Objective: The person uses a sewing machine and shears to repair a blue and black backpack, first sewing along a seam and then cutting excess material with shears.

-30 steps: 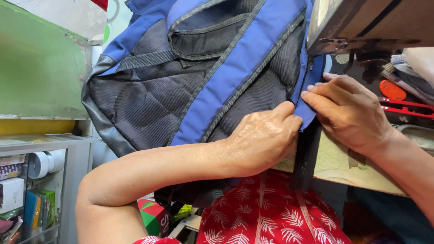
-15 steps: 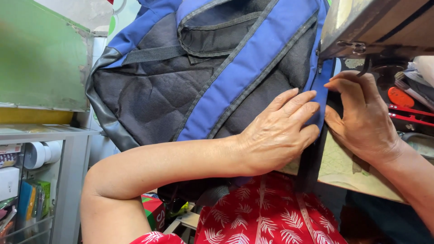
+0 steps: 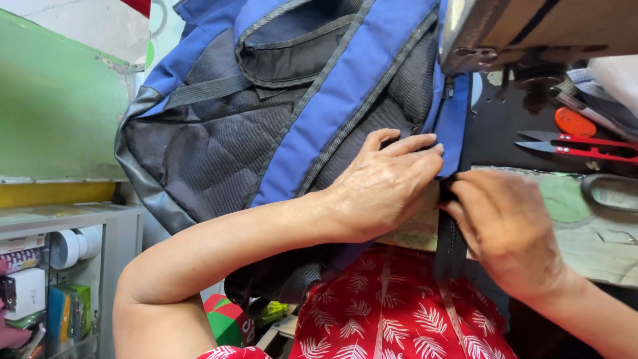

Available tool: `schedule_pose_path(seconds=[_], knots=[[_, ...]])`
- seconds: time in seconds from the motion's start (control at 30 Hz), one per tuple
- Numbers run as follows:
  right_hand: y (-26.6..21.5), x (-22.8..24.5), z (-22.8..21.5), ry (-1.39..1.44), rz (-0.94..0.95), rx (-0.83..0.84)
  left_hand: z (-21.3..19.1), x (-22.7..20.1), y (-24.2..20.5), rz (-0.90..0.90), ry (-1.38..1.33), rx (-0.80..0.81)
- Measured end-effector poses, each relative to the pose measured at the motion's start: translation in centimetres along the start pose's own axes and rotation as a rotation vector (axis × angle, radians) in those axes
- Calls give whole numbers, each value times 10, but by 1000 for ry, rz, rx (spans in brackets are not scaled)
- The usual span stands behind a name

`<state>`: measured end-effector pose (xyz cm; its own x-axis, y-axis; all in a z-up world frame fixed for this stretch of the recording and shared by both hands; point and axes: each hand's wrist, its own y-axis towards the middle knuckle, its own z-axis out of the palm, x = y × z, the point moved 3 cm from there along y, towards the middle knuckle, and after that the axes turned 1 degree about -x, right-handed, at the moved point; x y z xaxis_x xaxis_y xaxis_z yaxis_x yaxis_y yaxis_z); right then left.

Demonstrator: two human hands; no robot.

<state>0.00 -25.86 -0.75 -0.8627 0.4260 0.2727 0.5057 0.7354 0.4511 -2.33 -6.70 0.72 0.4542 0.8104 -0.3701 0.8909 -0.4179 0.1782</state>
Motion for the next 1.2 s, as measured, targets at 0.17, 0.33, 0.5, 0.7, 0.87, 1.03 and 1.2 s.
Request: schedule_pose_path(seconds=[0.17, 0.33, 0.5, 0.7, 0.87, 1.03, 1.2], knots=[[-5, 22, 11, -23, -74, -30, -7, -15, 2, 55, 92, -78], [1, 37, 11, 1, -76, -78, -15, -14, 4, 34, 54, -66], [2, 39, 10, -22, -46, -90, -11, -11, 3, 25, 50, -26], [-5, 38, 3, 102, -129, -32, -15, -27, 6, 103, 198, -127], [22, -10, -23, 185, -40, 123, -6, -29, 5, 134, 265, -164], [54, -72, 12, 13, -71, 156, -2, -29, 4, 140, 335, -170], [63, -80, 23, -56, -233, 120, -5, -31, 3, 142, 352, -155]])
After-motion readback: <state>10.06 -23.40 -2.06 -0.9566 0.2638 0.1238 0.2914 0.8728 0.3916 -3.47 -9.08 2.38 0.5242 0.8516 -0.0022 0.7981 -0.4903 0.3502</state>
